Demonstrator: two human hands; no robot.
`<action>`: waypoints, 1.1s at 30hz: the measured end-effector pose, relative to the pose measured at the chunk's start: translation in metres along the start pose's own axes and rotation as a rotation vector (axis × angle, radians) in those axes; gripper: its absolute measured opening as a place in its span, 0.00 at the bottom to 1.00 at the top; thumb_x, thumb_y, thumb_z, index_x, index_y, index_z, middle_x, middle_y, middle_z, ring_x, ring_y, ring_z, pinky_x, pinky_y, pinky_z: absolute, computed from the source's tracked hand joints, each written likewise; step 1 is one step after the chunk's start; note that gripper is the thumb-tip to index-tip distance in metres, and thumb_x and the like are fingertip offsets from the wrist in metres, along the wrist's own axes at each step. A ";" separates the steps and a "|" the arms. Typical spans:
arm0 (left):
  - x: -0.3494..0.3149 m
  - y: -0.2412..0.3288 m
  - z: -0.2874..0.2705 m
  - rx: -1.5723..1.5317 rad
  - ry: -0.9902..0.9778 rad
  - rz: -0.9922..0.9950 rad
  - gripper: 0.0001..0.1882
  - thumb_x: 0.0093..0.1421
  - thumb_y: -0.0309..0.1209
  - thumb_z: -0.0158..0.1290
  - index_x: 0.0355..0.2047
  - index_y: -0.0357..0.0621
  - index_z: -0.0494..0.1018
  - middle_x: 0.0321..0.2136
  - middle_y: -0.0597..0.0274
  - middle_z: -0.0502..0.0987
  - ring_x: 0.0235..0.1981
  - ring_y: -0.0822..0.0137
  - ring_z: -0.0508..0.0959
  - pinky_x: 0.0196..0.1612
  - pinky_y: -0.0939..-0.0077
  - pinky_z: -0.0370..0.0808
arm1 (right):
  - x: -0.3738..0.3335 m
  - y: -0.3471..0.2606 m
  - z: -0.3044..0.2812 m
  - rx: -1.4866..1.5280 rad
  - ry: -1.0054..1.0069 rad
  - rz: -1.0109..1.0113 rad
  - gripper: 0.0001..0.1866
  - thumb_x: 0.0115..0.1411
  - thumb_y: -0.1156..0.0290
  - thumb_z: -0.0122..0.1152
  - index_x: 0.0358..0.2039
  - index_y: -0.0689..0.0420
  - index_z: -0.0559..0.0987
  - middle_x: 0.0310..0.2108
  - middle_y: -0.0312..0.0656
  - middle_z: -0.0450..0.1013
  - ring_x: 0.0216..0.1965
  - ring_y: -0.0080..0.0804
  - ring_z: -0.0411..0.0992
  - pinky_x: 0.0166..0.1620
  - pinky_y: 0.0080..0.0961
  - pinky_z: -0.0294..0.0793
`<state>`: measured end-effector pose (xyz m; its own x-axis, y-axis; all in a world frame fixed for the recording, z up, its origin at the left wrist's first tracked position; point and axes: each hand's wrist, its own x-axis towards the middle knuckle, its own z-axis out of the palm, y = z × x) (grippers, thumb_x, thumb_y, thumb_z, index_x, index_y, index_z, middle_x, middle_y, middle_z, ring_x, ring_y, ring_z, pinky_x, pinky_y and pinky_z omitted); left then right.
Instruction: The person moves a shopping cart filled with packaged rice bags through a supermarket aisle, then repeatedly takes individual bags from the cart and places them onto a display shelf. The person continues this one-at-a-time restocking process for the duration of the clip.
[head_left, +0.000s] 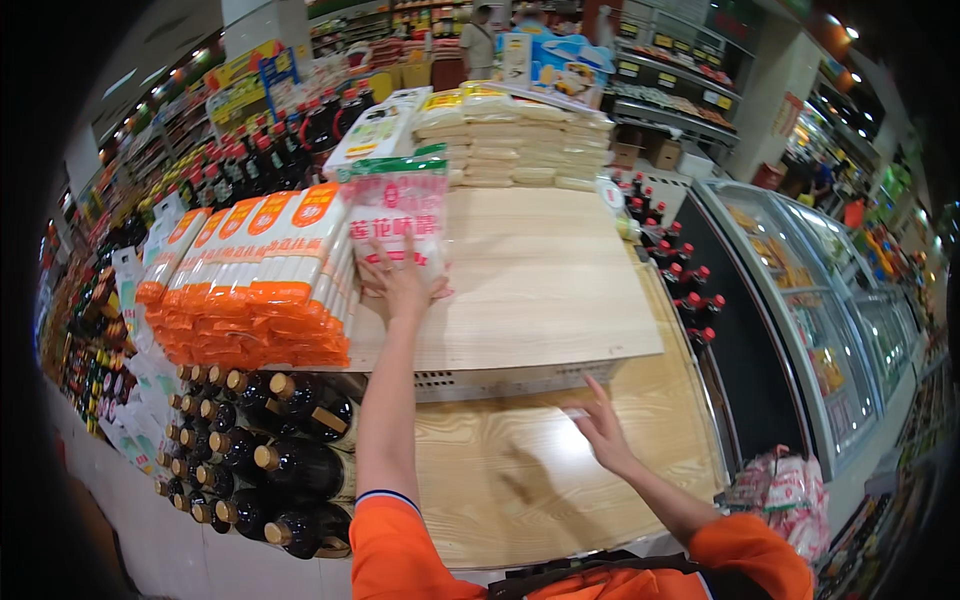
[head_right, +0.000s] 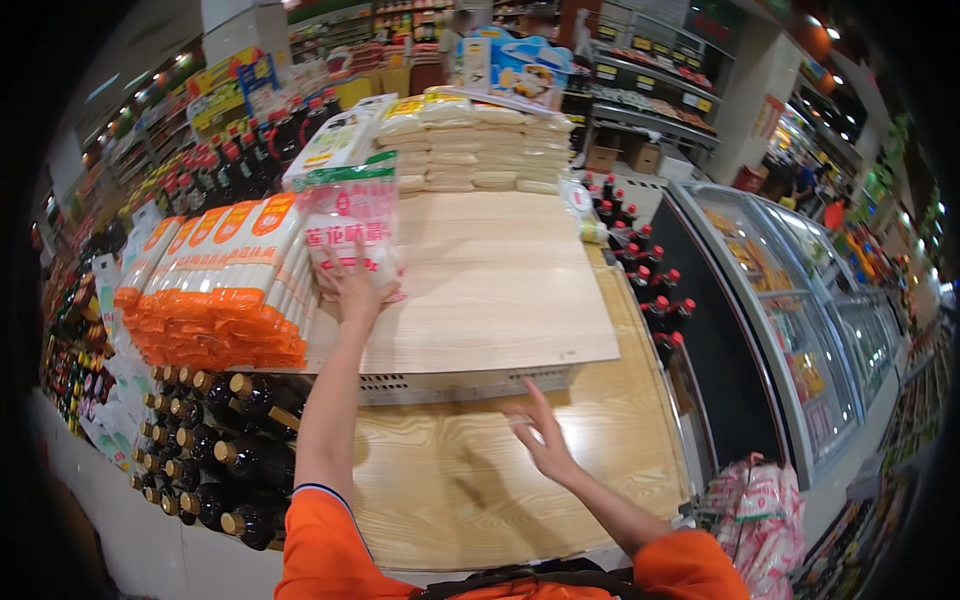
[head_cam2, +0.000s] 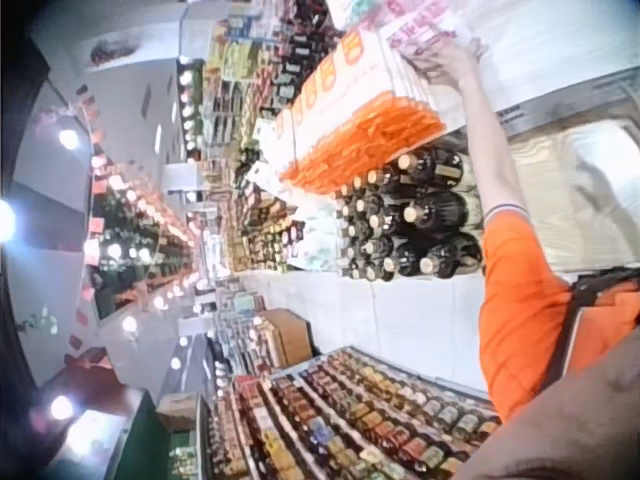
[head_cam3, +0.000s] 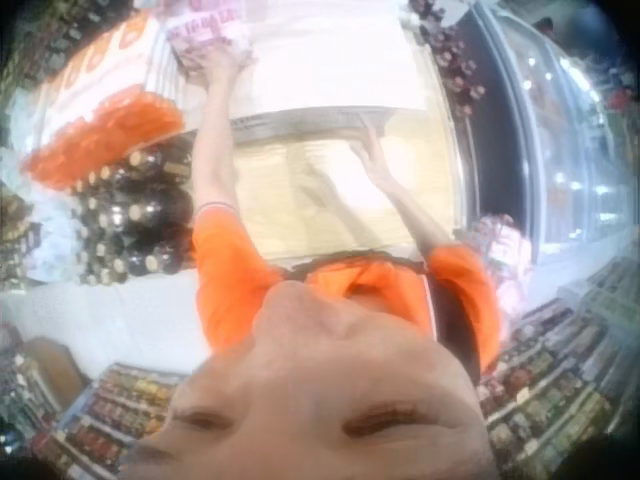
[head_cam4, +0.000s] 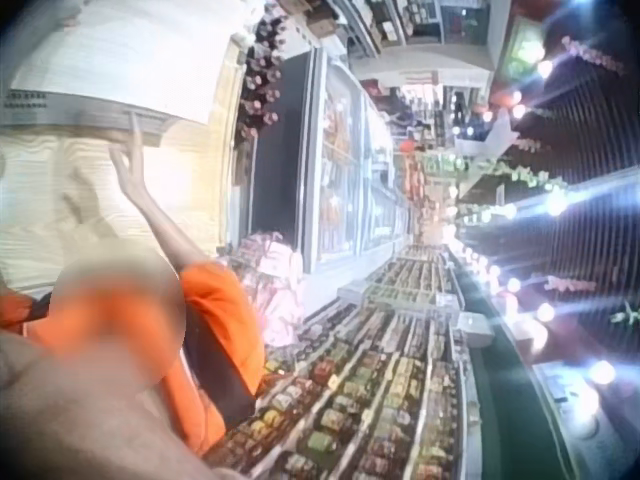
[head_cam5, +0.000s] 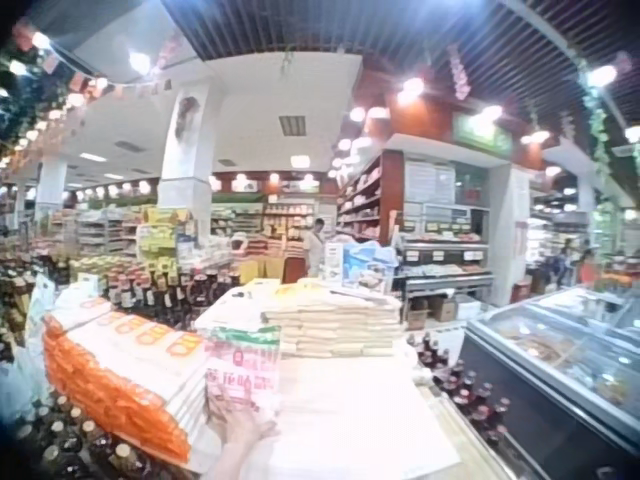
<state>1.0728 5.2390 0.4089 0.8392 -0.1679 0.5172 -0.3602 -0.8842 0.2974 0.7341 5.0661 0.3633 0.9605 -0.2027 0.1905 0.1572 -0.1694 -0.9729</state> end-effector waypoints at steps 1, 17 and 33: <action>-0.002 0.006 -0.004 0.002 -0.025 0.008 0.61 0.35 0.51 0.66 0.63 0.69 0.37 0.63 0.43 0.26 0.60 0.28 0.29 0.50 0.22 0.45 | -0.049 0.006 -0.026 -0.100 0.169 0.021 0.33 0.60 0.73 0.49 0.63 0.55 0.48 0.48 0.45 0.66 0.48 0.31 0.66 0.48 0.24 0.66; -0.543 0.273 -0.062 -1.196 -0.916 0.931 0.07 0.46 0.18 0.58 0.26 0.40 0.73 0.27 0.56 0.73 0.34 0.55 0.73 0.38 0.67 0.70 | -0.657 0.113 -0.322 -0.848 1.937 0.794 0.14 0.51 0.74 0.53 0.40 0.60 0.76 0.34 0.48 0.73 0.37 0.40 0.72 0.43 0.28 0.70; -0.665 0.463 -0.116 -1.029 -1.176 1.136 0.06 0.53 0.27 0.55 0.23 0.38 0.72 0.20 0.54 0.73 0.23 0.55 0.73 0.27 0.67 0.70 | -0.671 0.109 -0.451 -1.212 1.356 0.922 0.30 0.39 0.67 0.69 0.44 0.57 0.70 0.37 0.42 0.71 0.41 0.41 0.69 0.44 0.43 0.68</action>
<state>0.3005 4.9915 0.2954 -0.2710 -0.9430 0.1930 -0.5472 0.3159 0.7751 0.0029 4.7484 0.1884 -0.1935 -0.9320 0.3064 -0.9303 0.0751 -0.3591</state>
